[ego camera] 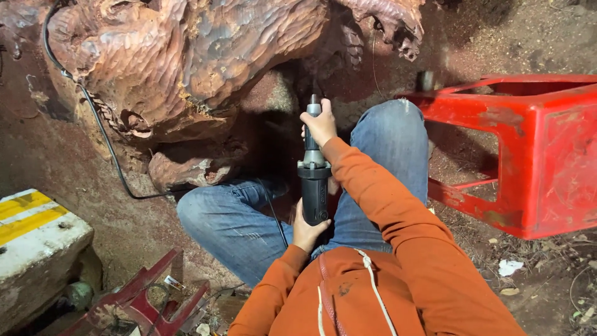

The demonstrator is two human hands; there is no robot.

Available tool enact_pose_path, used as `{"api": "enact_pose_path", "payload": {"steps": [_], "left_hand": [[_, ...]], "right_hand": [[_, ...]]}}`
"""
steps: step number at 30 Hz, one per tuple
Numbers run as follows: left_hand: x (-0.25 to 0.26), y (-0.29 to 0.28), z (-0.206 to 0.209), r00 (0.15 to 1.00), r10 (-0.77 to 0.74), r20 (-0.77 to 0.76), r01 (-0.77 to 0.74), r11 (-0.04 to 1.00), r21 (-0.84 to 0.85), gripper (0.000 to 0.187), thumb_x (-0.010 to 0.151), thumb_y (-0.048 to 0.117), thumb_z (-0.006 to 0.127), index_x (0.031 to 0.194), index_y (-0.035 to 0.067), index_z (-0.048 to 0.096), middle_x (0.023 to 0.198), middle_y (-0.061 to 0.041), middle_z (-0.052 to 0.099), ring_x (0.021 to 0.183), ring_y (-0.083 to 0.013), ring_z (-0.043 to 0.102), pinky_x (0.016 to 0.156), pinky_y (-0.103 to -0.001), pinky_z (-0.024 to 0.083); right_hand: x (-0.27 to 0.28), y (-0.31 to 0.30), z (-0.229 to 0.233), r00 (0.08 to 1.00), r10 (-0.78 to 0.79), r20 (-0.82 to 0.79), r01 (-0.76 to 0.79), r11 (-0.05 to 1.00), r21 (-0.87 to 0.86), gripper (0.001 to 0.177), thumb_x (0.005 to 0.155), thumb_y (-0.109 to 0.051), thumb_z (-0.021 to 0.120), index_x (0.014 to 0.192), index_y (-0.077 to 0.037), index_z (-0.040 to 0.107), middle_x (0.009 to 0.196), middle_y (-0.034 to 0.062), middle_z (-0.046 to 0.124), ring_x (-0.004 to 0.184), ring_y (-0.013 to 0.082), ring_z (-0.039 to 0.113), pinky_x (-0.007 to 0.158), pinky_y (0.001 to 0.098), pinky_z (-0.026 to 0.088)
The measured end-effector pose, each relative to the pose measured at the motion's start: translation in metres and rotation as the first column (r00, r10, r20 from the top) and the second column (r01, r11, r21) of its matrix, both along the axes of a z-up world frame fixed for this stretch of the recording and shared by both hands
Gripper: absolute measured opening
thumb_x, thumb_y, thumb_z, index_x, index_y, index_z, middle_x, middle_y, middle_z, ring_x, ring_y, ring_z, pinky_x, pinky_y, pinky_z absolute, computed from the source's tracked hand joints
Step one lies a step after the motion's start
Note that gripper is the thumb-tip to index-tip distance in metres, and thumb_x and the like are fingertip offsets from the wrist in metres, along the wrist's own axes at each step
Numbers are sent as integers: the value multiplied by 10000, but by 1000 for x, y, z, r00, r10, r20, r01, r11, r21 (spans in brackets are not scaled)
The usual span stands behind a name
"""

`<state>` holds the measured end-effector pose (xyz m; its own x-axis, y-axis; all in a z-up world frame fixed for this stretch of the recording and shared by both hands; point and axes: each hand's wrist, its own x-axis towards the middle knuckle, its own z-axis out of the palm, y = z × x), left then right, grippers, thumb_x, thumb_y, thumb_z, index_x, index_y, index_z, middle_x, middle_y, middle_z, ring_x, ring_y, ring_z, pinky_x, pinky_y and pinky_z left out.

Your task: A person uses a power rotary tool to carve intricate details into a large wooden sculpture while sitting on the floor.

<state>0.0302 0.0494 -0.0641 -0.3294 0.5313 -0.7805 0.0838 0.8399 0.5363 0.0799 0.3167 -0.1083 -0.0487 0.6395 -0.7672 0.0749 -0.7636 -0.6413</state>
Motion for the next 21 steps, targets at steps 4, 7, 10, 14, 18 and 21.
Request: {"api": "enact_pose_path", "payload": {"steps": [4, 7, 10, 14, 18, 21], "left_hand": [[1, -6, -11, 1000, 2, -1, -2, 1000, 10, 1139, 555, 319, 952, 1535, 313, 370, 1388, -197, 583, 1299, -401, 553, 1047, -498, 474], [1, -1, -7, 1000, -17, -6, 17, 1000, 8, 1142, 550, 312, 953, 1533, 324, 373, 1401, -182, 576, 1308, -389, 550, 1051, -491, 472], [-1, 5, -4, 1000, -25, -3, 25, 1000, 4, 1143, 537, 317, 951, 1529, 320, 382, 1368, -181, 596, 1279, -391, 574, 1030, -491, 482], [-1, 6, -7, 1000, -22, -16, 22, 1000, 8, 1125, 545, 308, 949, 1524, 314, 394, 1359, -187, 602, 1270, -394, 580, 1027, -491, 478], [2, 3, -7, 999, -19, -35, 20, 1000, 14, 1116, 552, 304, 948, 1523, 318, 397, 1359, -169, 608, 1269, -384, 585, 1025, -491, 480], [4, -3, -10, 1000, 3, -16, -3, 1000, 10, 1110, 558, 290, 952, 1517, 315, 394, 1371, -165, 597, 1272, -367, 582, 1043, -486, 471]], "right_hand": [[0, 0, 0, 999, 39, 9, -39, 999, -1, 634, 786, -186, 664, 1363, -109, 412, 690, 133, 687, 532, 217, 700, 510, 361, 648], [4, 4, 3, 1000, 11, -9, -11, 1000, 4, 603, 776, -188, 672, 1328, -102, 445, 677, 139, 683, 522, 225, 694, 500, 365, 644], [5, 7, 2, 999, -44, -28, 45, 999, 16, 436, 771, -175, 674, 1166, -99, 505, 635, 141, 678, 487, 229, 684, 458, 364, 628], [4, 8, 4, 999, -35, -18, 36, 999, 16, 409, 773, -175, 663, 1138, -112, 491, 638, 129, 675, 497, 218, 683, 471, 360, 626], [4, 7, 3, 1000, -1, -12, 1, 1000, -5, 547, 785, -190, 667, 1283, -113, 455, 678, 129, 687, 529, 218, 697, 508, 358, 648], [0, 2, -6, 1000, 30, -8, -31, 1000, -3, 666, 787, -202, 670, 1388, -105, 400, 704, 136, 694, 546, 219, 706, 526, 357, 661]]}}
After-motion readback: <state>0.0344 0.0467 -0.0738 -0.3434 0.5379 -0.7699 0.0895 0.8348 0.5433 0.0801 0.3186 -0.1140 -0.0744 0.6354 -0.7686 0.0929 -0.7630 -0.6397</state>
